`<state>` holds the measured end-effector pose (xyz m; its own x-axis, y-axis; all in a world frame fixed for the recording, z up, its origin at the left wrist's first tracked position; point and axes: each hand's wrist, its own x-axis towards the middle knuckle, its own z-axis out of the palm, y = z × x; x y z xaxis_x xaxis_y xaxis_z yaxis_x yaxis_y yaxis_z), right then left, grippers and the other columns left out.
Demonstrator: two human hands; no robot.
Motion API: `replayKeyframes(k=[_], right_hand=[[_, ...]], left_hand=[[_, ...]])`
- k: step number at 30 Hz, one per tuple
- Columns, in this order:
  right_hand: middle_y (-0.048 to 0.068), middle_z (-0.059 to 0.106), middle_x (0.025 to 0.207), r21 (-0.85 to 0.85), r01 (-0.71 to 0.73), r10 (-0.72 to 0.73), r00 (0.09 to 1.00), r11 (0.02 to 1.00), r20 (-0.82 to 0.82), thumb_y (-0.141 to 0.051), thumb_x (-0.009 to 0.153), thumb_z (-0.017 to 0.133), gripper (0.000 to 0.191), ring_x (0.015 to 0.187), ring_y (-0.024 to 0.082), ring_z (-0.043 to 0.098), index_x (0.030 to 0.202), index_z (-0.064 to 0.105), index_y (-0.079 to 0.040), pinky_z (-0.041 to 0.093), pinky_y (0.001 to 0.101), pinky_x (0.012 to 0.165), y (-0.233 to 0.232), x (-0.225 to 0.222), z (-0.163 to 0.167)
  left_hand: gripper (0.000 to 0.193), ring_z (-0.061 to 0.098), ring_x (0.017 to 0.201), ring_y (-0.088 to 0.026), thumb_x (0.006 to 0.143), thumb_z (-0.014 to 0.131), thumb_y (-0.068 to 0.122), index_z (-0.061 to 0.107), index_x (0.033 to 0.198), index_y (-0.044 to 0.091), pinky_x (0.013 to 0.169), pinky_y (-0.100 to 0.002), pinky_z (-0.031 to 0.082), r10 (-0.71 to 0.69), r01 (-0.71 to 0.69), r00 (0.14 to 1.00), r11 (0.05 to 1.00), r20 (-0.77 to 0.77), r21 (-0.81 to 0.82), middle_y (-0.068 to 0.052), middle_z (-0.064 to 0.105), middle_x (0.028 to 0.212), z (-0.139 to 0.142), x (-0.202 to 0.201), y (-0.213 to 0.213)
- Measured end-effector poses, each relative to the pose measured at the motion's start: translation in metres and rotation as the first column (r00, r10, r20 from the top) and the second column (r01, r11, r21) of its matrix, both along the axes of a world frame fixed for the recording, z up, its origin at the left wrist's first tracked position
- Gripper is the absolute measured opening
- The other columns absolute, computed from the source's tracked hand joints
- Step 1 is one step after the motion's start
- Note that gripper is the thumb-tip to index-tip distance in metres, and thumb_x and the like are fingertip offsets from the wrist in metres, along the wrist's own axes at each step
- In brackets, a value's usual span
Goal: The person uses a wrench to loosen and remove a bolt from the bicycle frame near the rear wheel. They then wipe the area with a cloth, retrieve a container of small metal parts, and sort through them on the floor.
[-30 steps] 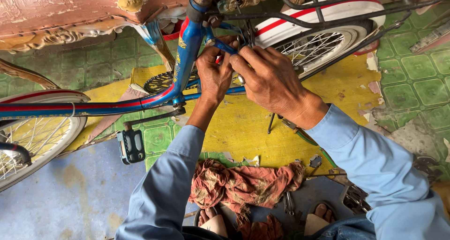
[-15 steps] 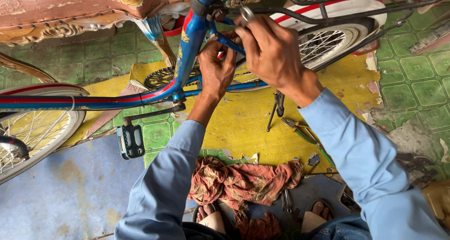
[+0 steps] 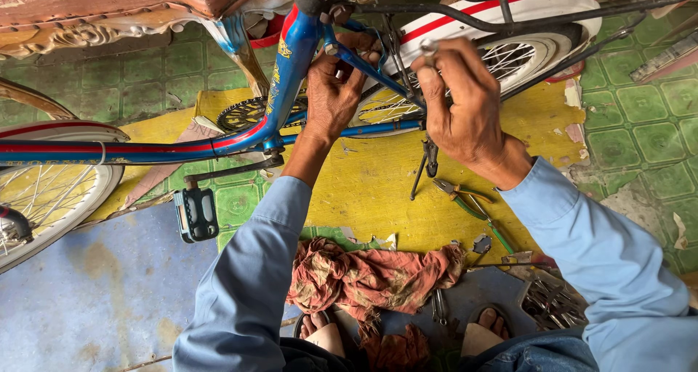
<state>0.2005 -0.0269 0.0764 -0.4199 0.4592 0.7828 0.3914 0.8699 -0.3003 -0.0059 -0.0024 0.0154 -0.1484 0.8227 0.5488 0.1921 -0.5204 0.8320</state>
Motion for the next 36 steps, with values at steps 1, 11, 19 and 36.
replayKeyframes(k=[1, 11, 19, 36], right_hand=[[0.010, 0.057, 0.104, 0.022, 0.029, -0.029, 1.000, 0.999, 0.007, -0.008, 0.118, 0.055, 0.019, 0.089, 0.019, 0.061, 0.105, 0.065, 0.003, 0.052, 0.0320, 0.075, -0.001, 0.002, 0.000], [0.012, 0.055, 0.099, -0.059, 0.061, -0.062, 0.998, 0.996, -0.012, -0.003, 0.110, 0.061, 0.012, 0.075, 0.018, 0.055, 0.104, 0.068, 0.004, 0.046, 0.0322, 0.063, -0.011, -0.001, 0.014], [0.006, 0.059, 0.084, -0.068, 0.060, -0.064, 0.996, 0.996, -0.064, -0.006, 0.117, 0.047, 0.016, 0.072, 0.016, 0.060, 0.113, 0.061, 0.002, 0.048, 0.0323, 0.065, -0.008, 0.002, 0.007], [0.010, 0.075, 0.084, -0.435, 0.002, 0.005, 1.000, 0.900, 0.016, -0.015, 0.103, 0.072, 0.016, 0.069, 0.012, 0.064, 0.109, 0.077, 0.000, 0.049, 0.0299, 0.060, 0.021, 0.001, -0.016]], left_hand=[[0.014, 0.050, 0.068, -0.006, 0.100, 0.075, 0.019, 0.073, 0.106, 0.007, 0.058, -0.025, 0.042, 0.000, 0.000, 1.000, 1.000, -0.002, 0.001, 0.001, 0.066, 0.084, 0.000, 0.000, 0.000], [0.014, 0.058, 0.076, -0.008, 0.106, 0.068, 0.017, 0.073, 0.106, 0.004, 0.064, -0.026, 0.048, -0.013, 0.016, 0.999, 0.998, -0.048, 0.055, -0.002, 0.064, 0.087, 0.001, 0.001, 0.000], [0.014, 0.060, 0.082, -0.008, 0.104, 0.071, 0.014, 0.070, 0.113, 0.003, 0.071, -0.026, 0.053, -0.102, 0.102, 0.993, 0.995, 0.059, 0.002, -0.002, 0.067, 0.095, -0.002, 0.000, 0.001], [0.010, 0.063, 0.076, -0.014, 0.105, 0.071, 0.015, 0.074, 0.105, 0.005, 0.065, -0.029, 0.051, 0.058, -0.048, 0.994, 0.993, -0.092, 0.112, -0.005, 0.069, 0.089, 0.003, 0.002, -0.003]])
